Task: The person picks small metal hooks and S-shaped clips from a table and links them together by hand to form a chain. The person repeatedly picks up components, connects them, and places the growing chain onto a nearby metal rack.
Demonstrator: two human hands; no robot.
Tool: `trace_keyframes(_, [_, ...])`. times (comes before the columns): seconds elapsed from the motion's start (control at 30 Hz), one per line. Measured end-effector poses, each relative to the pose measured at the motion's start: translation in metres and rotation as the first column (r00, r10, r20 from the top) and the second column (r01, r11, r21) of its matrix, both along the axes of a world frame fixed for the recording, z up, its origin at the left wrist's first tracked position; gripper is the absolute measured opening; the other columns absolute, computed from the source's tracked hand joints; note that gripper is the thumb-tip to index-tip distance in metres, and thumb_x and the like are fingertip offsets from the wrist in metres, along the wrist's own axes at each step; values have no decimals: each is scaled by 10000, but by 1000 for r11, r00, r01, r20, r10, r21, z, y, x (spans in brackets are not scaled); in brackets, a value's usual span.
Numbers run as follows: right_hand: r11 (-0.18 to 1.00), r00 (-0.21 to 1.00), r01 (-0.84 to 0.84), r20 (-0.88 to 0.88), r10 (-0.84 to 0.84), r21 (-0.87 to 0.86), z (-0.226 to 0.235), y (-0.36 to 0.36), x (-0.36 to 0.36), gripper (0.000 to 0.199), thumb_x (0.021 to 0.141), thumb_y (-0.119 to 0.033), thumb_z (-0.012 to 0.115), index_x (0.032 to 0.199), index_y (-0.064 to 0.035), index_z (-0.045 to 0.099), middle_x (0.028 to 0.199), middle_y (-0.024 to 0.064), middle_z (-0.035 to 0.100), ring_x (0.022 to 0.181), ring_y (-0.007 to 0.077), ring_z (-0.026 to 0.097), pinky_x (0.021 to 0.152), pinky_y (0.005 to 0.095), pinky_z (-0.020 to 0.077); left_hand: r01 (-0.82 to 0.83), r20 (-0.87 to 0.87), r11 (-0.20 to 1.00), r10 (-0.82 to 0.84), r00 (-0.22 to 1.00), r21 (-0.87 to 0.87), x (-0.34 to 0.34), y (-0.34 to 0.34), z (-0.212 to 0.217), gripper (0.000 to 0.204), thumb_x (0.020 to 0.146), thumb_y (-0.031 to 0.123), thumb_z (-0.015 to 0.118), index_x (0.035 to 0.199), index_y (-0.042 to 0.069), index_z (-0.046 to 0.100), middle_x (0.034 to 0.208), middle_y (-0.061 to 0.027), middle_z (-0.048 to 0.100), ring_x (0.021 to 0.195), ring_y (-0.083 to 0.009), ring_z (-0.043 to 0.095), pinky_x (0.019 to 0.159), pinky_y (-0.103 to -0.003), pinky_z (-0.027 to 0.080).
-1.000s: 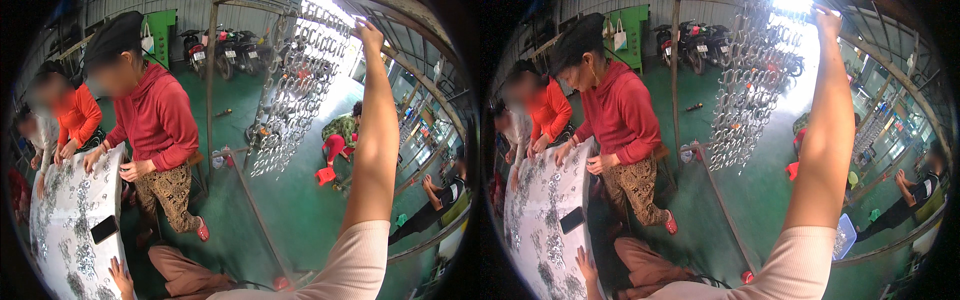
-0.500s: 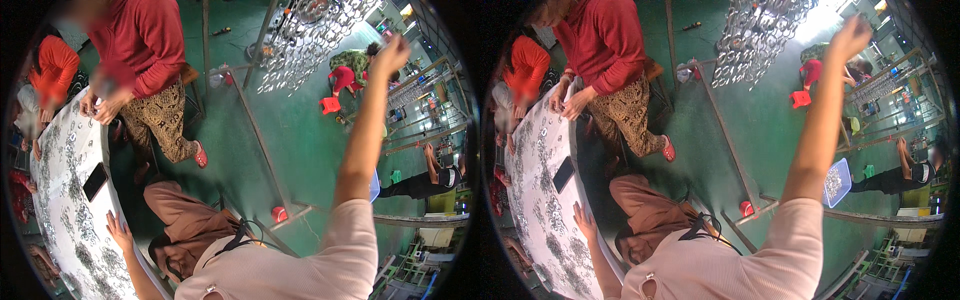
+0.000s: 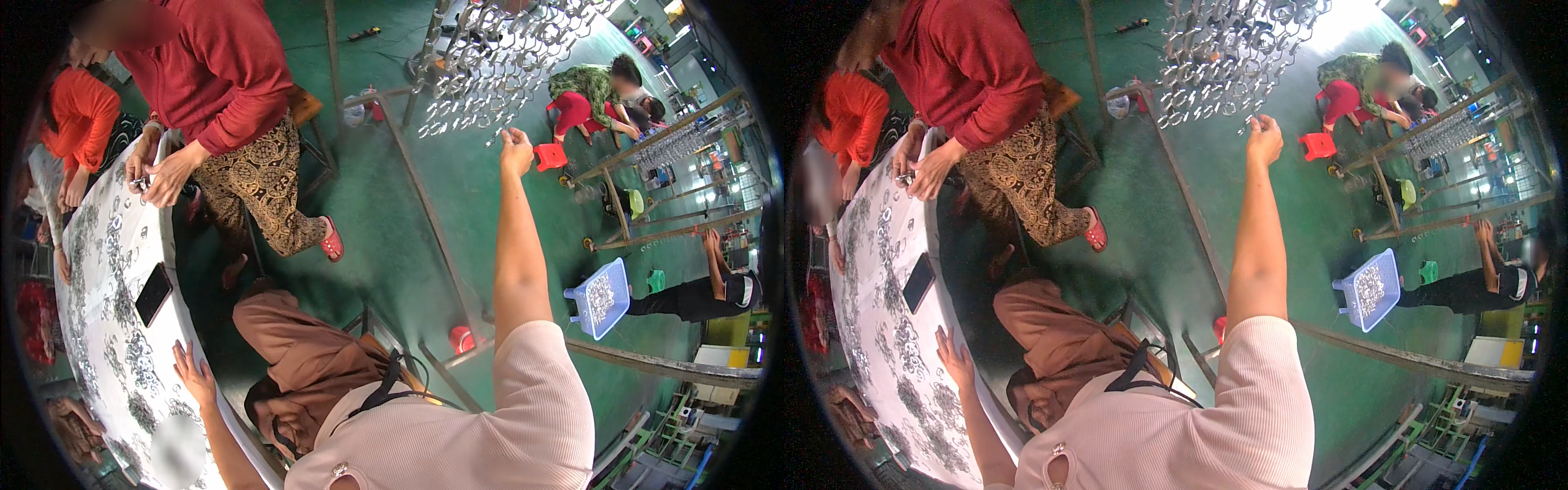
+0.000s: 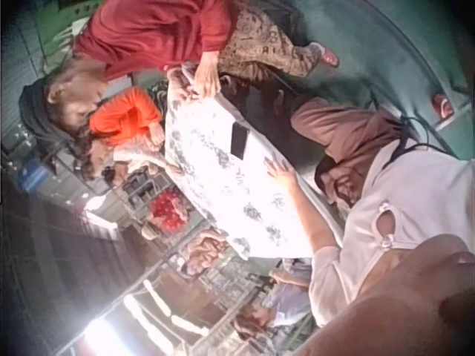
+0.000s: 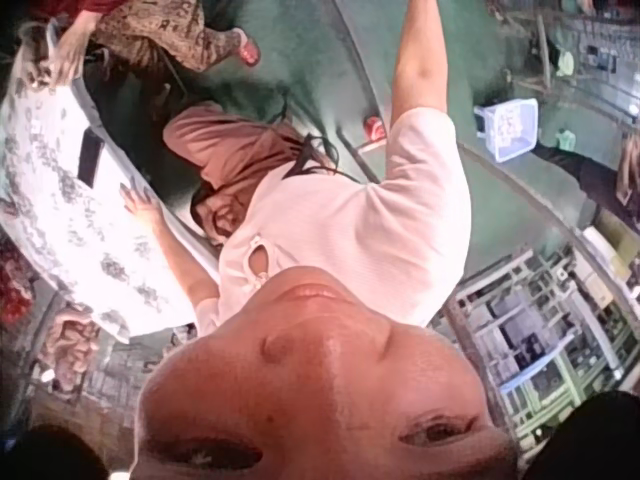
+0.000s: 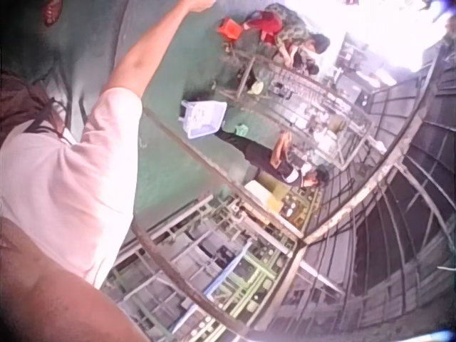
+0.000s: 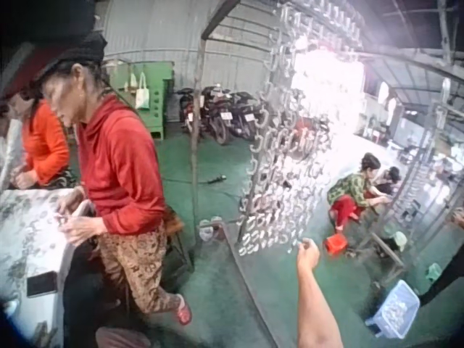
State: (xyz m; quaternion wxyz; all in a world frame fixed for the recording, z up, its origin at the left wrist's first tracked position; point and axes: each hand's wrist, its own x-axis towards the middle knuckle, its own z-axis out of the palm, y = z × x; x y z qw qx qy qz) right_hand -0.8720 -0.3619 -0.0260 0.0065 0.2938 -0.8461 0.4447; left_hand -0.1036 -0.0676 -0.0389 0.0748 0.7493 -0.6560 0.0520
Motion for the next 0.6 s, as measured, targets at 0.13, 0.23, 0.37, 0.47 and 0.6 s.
trace_keyframes(0.13, [999, 999, -22, -27, 23, 35, 7, -1, 5, 222, 804, -292, 725, 970, -147, 713, 923, 50, 710, 850, 246, 666, 740, 387, 503, 1, -6, 1000, -1, 1000, -4, -3, 0, 1, 583, 827, 7, 533, 1382, 168, 458, 1520, -94, 314, 1422, -313, 249, 1102, -555, 231])
trace_keyframes(0.23, [998, 998, -44, -35, 46, 49, 5, 0, 5, 208, 814, -298, 713, 943, -134, 713, 903, 61, 709, 836, 248, 667, 735, 389, 501, -6, -11, 1000, 6, 1000, 9, -8, -4, 2, 592, 820, 3, 537, 1382, 170, 458, 1523, -90, 308, 1421, -312, 249, 1108, -556, 224])
trace_keyframes(0.37, [998, 993, -65, -105, 62, -27, 4, 8, -1, 201, 825, -294, 689, 933, -126, 713, 882, 79, 707, 819, 253, 670, 733, 383, 502, -7, -25, 1000, 7, 1000, 18, -17, -9, 5, 607, 813, -3, 542, 1387, 169, 451, 1526, -85, 300, 1419, -313, 253, 1111, -560, 218])
trace_keyframes(0.47, [981, 969, -179, -184, 163, -74, 7, 14, 1, 231, 830, -299, 661, 964, -118, 713, 855, 90, 702, 820, 246, 671, 752, 358, 507, -25, -97, 999, 21, 995, -39, -10, 1, -1, 607, 774, -11, 559, 1357, 148, 492, 1489, -153, 347, 1401, -343, 276, 1105, -540, 228])
trace_keyframes(0.6, [917, 862, -397, -326, 389, 44, 23, 55, 12, 258, 906, -228, 612, 1060, -29, 668, 1007, 132, 691, 910, 259, 656, 821, 364, 500, -55, -223, 974, 4, 975, -221, -15, -6, -1, 505, 757, 22, 603, 1253, 113, 583, 1333, -192, 496, 1278, -383, 417, 1058, -464, 322])
